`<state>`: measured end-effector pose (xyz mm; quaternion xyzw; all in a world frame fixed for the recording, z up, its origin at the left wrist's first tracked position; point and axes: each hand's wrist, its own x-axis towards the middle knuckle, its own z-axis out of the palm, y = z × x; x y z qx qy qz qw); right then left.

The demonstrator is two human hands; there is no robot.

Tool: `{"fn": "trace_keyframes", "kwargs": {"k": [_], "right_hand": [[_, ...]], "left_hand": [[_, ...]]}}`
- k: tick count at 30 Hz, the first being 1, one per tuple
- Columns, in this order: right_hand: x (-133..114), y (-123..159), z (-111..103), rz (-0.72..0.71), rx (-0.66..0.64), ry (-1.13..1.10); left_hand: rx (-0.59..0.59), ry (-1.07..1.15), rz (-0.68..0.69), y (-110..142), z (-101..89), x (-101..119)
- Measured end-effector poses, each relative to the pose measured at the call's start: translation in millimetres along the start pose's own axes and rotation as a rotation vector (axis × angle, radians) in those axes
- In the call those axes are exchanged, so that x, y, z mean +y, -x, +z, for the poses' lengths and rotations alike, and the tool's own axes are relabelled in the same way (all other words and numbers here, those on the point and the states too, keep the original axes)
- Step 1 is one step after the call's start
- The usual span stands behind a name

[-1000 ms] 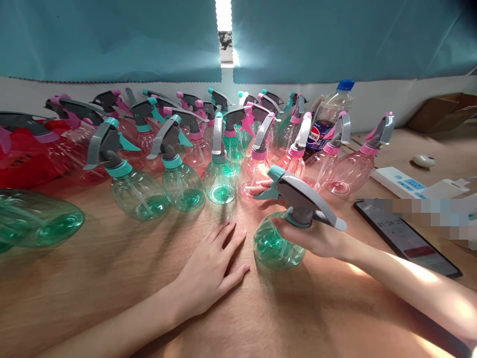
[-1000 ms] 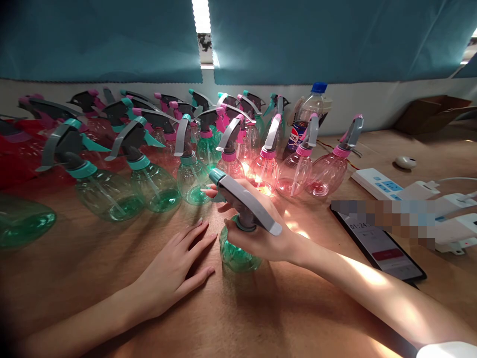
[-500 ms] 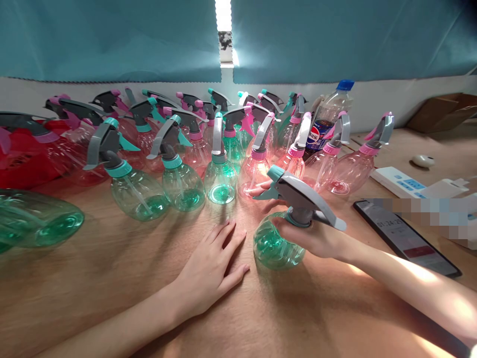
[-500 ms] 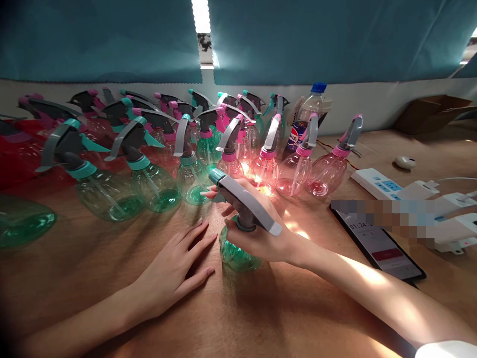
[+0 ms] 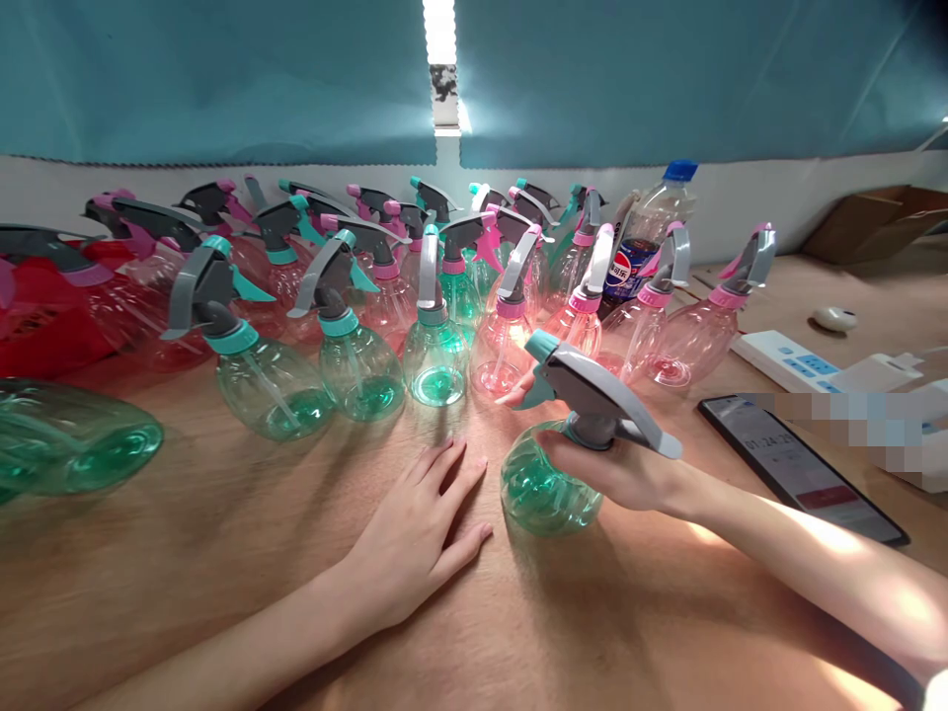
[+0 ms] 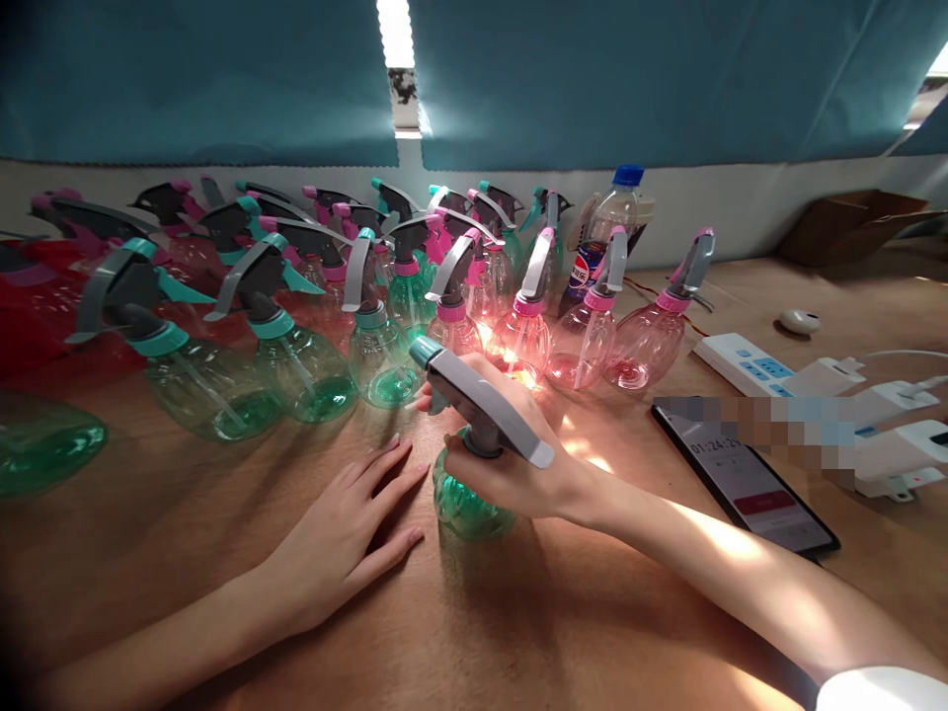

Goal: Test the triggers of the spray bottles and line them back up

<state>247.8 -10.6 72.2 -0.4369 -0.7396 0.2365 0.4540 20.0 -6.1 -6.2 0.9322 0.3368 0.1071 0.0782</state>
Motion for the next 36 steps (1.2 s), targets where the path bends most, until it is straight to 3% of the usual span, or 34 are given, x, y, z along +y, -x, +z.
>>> {"fn": "trace_keyframes", "kwargs": {"k": [11, 22, 28, 36], "right_hand": [[-3, -4, 1, -0.055, 0.066, -0.018], [1, -1, 0, -0.005, -0.017, -0.013], [6, 4, 3, 0.009, -0.050, -0.132], [14, 7, 6, -0.029, -0.003, -0.186]], "left_hand": [[0.004, -0.008, 0.005, 0, -0.1, 0], [0.010, 0.003, 0.002, -1, 0.2, 0], [-0.005, -0.004, -0.013, -1, 0.2, 1], [-0.052, -0.010, -0.031, -5, -8.3, 8]]}}
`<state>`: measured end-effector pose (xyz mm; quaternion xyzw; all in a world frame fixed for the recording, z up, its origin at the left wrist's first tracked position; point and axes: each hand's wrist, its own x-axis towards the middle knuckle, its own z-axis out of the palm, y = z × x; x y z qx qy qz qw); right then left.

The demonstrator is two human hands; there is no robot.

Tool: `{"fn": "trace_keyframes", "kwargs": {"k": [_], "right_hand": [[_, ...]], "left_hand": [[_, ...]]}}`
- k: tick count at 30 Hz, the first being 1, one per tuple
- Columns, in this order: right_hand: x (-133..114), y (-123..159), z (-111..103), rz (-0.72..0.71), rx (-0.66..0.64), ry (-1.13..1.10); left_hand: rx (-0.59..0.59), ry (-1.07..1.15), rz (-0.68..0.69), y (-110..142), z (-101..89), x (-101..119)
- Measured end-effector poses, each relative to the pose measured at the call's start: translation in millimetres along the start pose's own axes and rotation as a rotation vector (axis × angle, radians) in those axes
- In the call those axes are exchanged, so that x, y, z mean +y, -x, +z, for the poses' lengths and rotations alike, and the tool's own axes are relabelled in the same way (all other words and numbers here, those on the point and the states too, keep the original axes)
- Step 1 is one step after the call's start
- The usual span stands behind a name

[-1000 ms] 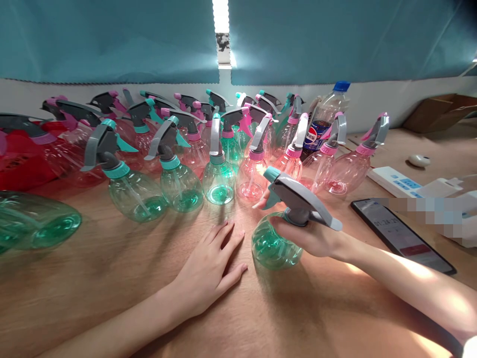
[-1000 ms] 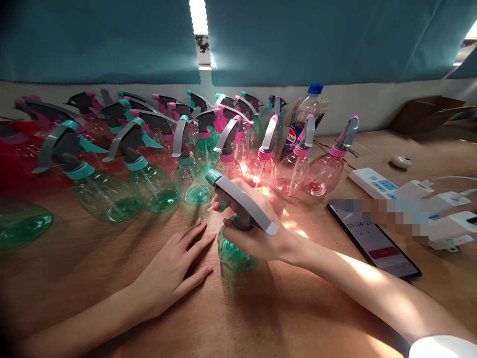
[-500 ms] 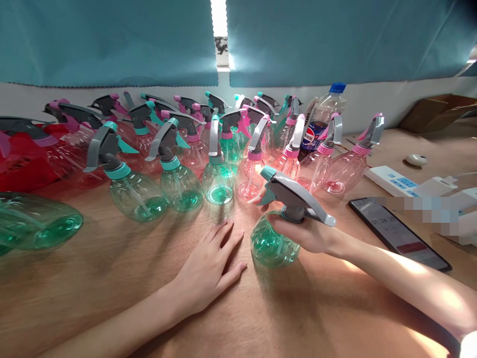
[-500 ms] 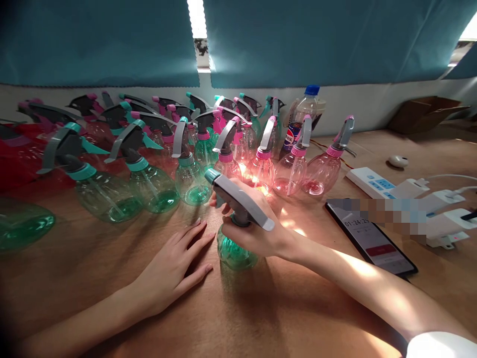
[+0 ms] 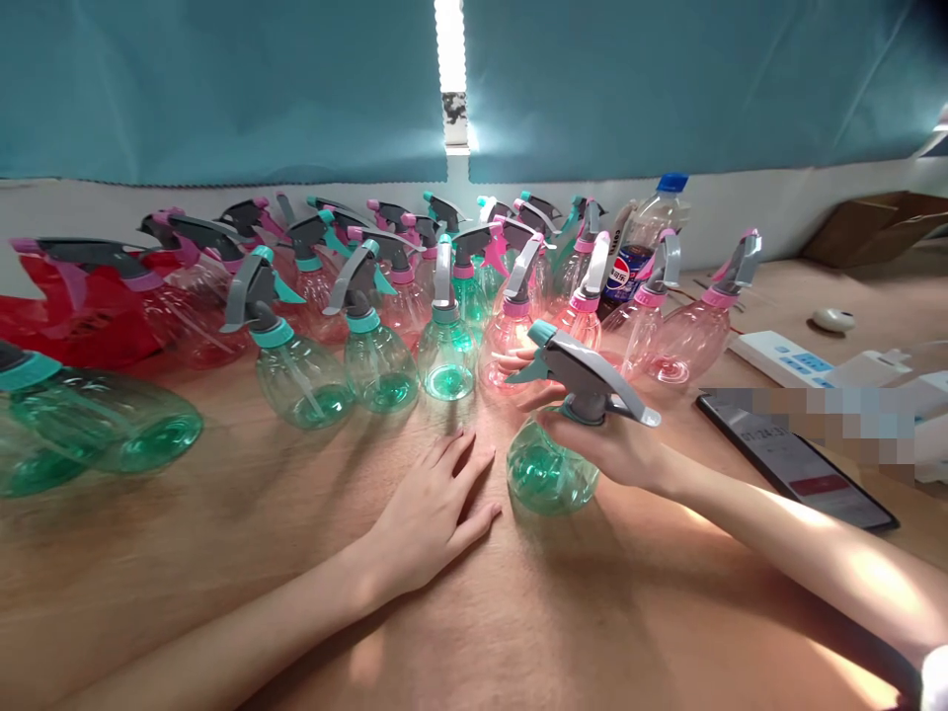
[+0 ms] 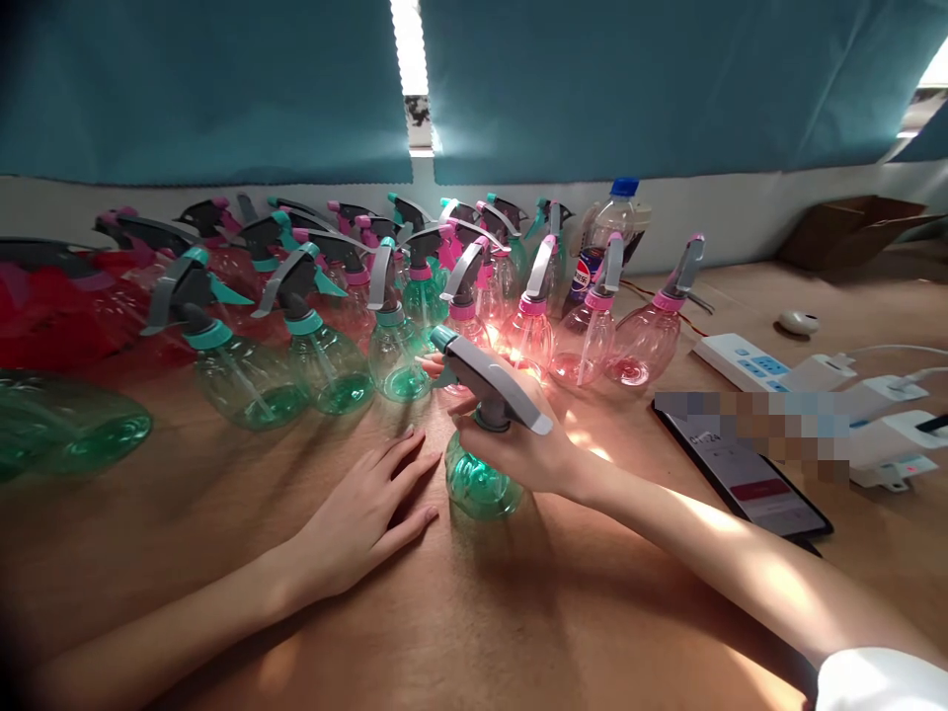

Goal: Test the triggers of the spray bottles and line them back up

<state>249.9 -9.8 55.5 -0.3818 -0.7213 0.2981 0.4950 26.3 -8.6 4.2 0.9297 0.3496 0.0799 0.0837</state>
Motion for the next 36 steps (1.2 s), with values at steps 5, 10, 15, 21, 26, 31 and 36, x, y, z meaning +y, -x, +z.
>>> {"fn": "trace_keyframes", "kwargs": {"k": [5, 10, 15, 21, 26, 31, 36], "right_hand": [[-1, -1, 2, -0.035, 0.045, 0.083], [-4, -1, 3, 0.012, 0.028, 0.097], [-6, 1, 9, 0.050, 0.011, -0.064], [-11, -4, 31, 0.048, -0.081, -0.162], [-28, -18, 77, -0.022, -0.167, -0.208], [-43, -38, 136, -0.082, -0.251, -0.186], [-55, -61, 179, -0.083, -0.248, -0.156]], "left_hand": [[0.015, 0.000, -0.001, 0, -0.4, 2], [0.013, 0.003, 0.005, 0, 1.2, 4], [0.053, 0.064, 0.030, 3, 2.1, 7], [0.194, 0.381, 0.016, 24, -1.5, 16], [0.328, 0.566, -0.058, 52, -11.6, 8], [0.439, 0.511, -0.123, 87, -31.0, -13], [0.502, 0.394, -0.293, 126, -48.0, -41]]}}
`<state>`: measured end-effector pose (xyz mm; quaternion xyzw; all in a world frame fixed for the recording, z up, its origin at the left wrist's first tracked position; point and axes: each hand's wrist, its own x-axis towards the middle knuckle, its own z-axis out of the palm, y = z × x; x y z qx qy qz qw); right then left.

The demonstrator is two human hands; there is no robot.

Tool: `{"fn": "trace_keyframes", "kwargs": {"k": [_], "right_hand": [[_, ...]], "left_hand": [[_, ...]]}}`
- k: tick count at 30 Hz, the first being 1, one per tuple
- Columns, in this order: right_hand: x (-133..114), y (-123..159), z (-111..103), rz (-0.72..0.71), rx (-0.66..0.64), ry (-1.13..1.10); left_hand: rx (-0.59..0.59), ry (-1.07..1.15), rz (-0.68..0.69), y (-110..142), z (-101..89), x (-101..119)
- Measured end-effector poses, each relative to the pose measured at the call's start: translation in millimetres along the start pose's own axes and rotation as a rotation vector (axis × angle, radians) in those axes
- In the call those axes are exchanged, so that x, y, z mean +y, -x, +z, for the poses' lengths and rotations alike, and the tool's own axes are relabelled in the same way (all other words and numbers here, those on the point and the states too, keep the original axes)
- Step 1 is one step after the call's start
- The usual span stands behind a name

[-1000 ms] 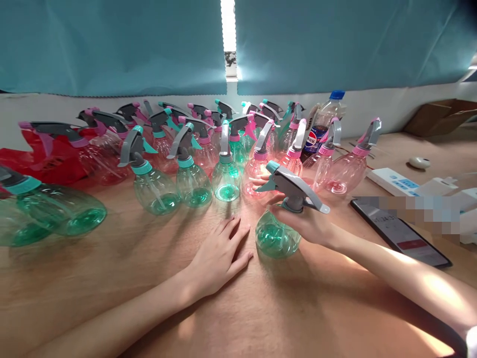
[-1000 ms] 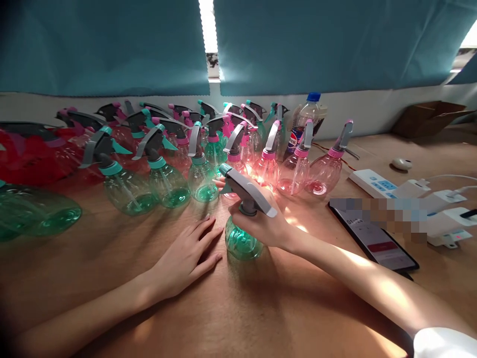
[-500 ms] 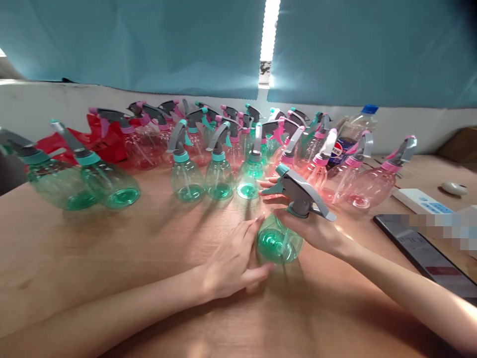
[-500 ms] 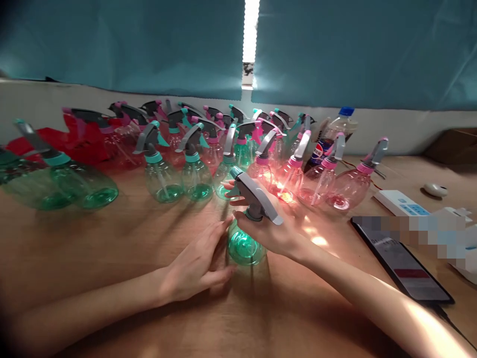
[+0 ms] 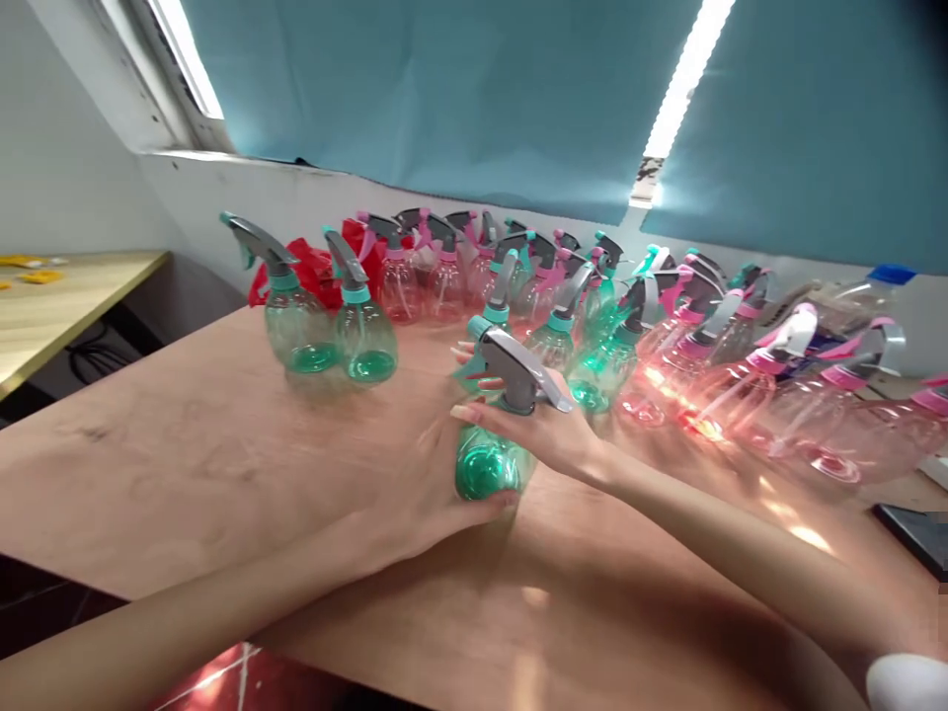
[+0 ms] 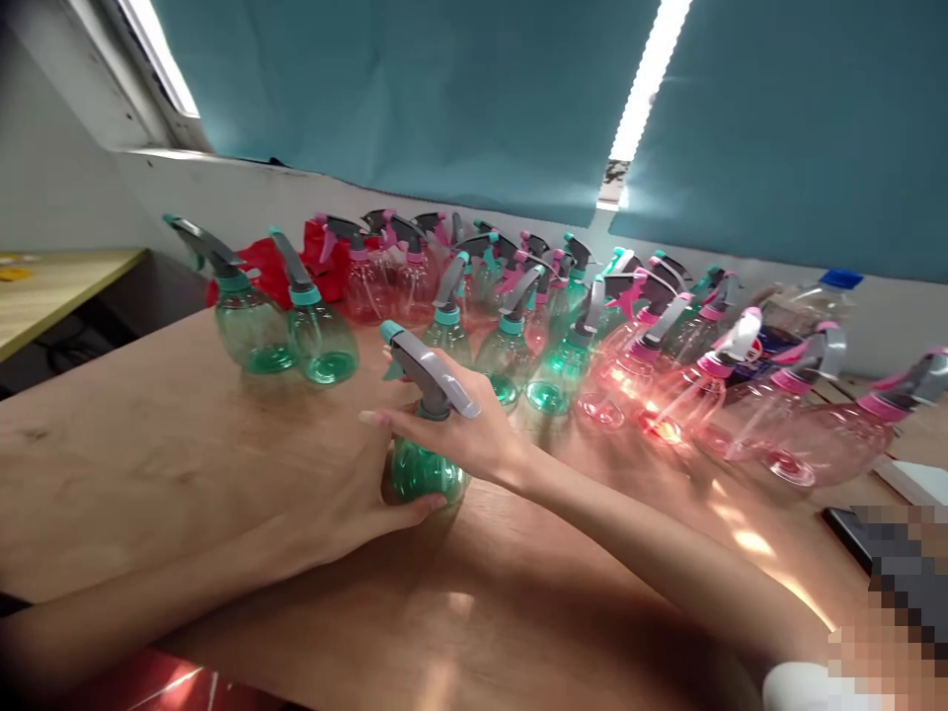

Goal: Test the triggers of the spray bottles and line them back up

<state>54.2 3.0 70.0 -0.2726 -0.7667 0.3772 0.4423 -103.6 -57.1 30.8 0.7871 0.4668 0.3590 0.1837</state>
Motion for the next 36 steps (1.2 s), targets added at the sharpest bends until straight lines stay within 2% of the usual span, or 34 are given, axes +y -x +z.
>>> {"fn": "trace_keyframes", "kwargs": {"k": [6, 9, 12, 16, 19, 23, 28, 36], "right_hand": [[7, -18, 18, -0.121, -0.056, 0.313], [14, -25, 25, -0.126, -0.017, 0.455], [19, -36, 33, -0.125, 0.020, 0.556], [23, -56, 41, -0.054, 0.055, 0.639], [24, -68, 45, 0.007, 0.076, 0.682], [27, -77, 47, 0.018, 0.097, 0.710], [34, -86, 47, 0.026, 0.101, 0.745], [38, -97, 48, 0.043, 0.114, 0.766]], "left_hand": [[0.040, -0.039, -0.075, 5, -34.3, -39], [0.052, -0.092, -0.076, 3, -43.6, -54], [0.121, -0.178, -0.094, 4, -49.4, -63], [0.249, -0.222, -0.067, 11, -54.3, -64], [0.285, -0.151, -0.015, 15, -53.6, -59], [0.225, -0.067, 0.069, 19, -46.9, -50], [0.105, 0.018, 0.052, 21, -44.9, -47], [0.122, 0.082, -0.004, 19, -49.8, -54]]}}
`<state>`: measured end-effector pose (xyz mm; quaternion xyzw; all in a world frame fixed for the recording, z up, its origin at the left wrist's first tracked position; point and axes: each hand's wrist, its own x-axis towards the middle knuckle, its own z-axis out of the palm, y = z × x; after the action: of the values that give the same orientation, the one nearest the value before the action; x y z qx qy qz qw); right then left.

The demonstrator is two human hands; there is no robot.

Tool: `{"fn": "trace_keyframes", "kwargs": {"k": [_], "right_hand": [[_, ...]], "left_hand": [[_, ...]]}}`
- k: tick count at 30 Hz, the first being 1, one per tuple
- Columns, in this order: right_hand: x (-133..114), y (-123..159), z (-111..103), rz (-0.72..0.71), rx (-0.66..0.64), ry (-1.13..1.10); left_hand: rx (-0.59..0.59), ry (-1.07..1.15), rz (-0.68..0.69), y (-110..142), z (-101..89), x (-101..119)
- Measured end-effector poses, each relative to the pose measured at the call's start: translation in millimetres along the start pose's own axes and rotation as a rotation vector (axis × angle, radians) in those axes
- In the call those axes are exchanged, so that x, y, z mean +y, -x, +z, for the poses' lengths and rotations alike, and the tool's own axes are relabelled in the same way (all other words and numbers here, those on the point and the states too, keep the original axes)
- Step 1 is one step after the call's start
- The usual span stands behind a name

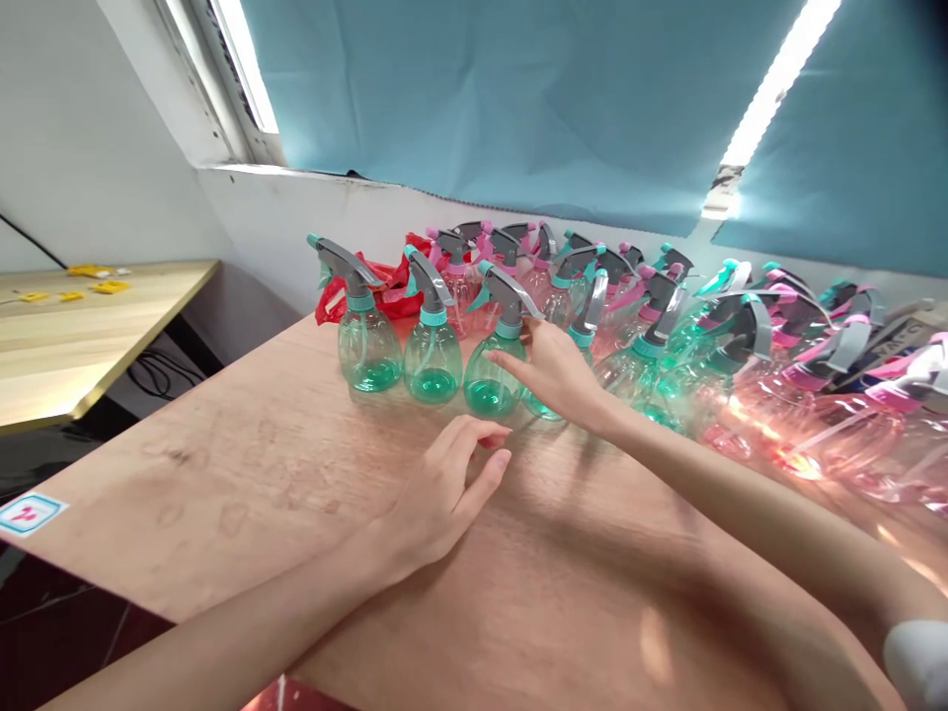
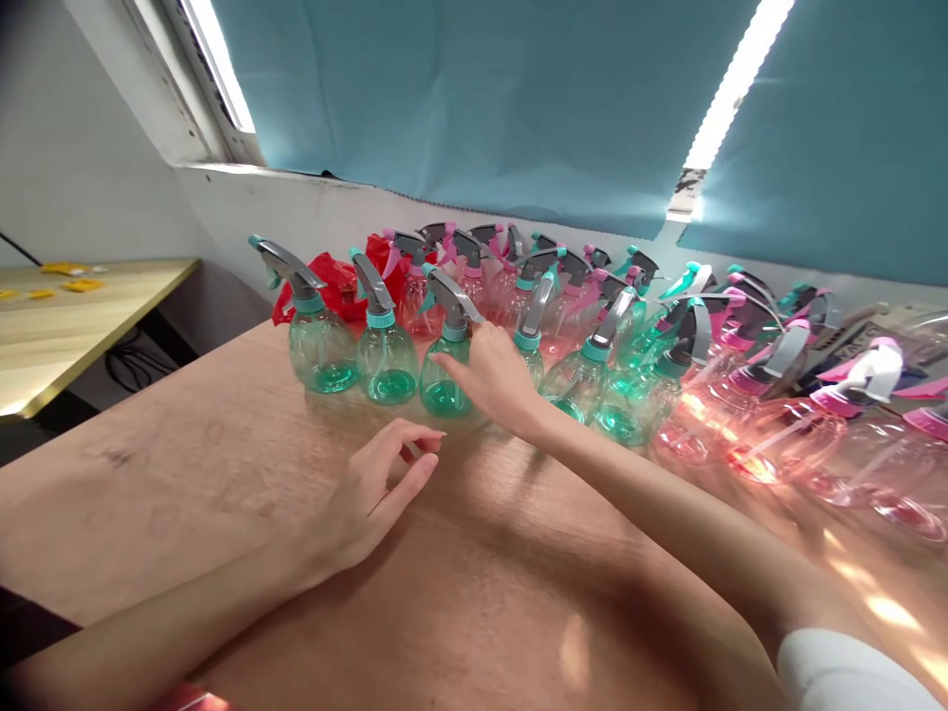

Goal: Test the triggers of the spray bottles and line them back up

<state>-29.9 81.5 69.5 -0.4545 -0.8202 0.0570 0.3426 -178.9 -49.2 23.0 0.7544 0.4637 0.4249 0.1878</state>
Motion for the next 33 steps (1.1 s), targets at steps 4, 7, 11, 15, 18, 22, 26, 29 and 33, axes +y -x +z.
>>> {"fn": "trace_keyframes", "kwargs": {"k": [4, 7, 11, 15, 18, 22, 26, 29, 33], "right_hand": [[-2, -1, 2, 0.004, 0.015, 0.016], [-4, -2, 5, 0.004, 0.041, 0.016], [-7, 3, 5, 0.021, 0.063, 0.007], [-6, 24, -14, -0.040, 0.071, -0.038], [3, 44, -40, -0.078, 0.053, -0.017], [23, 59, -71, 0.012, 0.092, 0.048], [39, 57, -78, 0.106, 0.112, 0.063], [41, 49, -69, 0.193, 0.032, -0.001], [39, 38, -51, 0.267, -0.024, -0.061]], "left_hand": [[-0.047, -0.001, -0.013, 1, 0.2, 2], [-0.084, -0.016, -0.031, 1, 0.2, 3], [-0.110, -0.031, -0.058, 0, -0.7, 3], [-0.107, -0.021, -0.085, 1, -2.1, 4], [-0.115, -0.009, -0.114, 1, -2.3, 6], [-0.143, -0.009, -0.103, 1, -1.9, 6], [-0.178, -0.031, -0.129, -2, -2.6, 6], [-0.187, -0.046, -0.173, -3, -3.9, 7], [-0.170, -0.063, -0.180, -3, -5.3, 7]]}}
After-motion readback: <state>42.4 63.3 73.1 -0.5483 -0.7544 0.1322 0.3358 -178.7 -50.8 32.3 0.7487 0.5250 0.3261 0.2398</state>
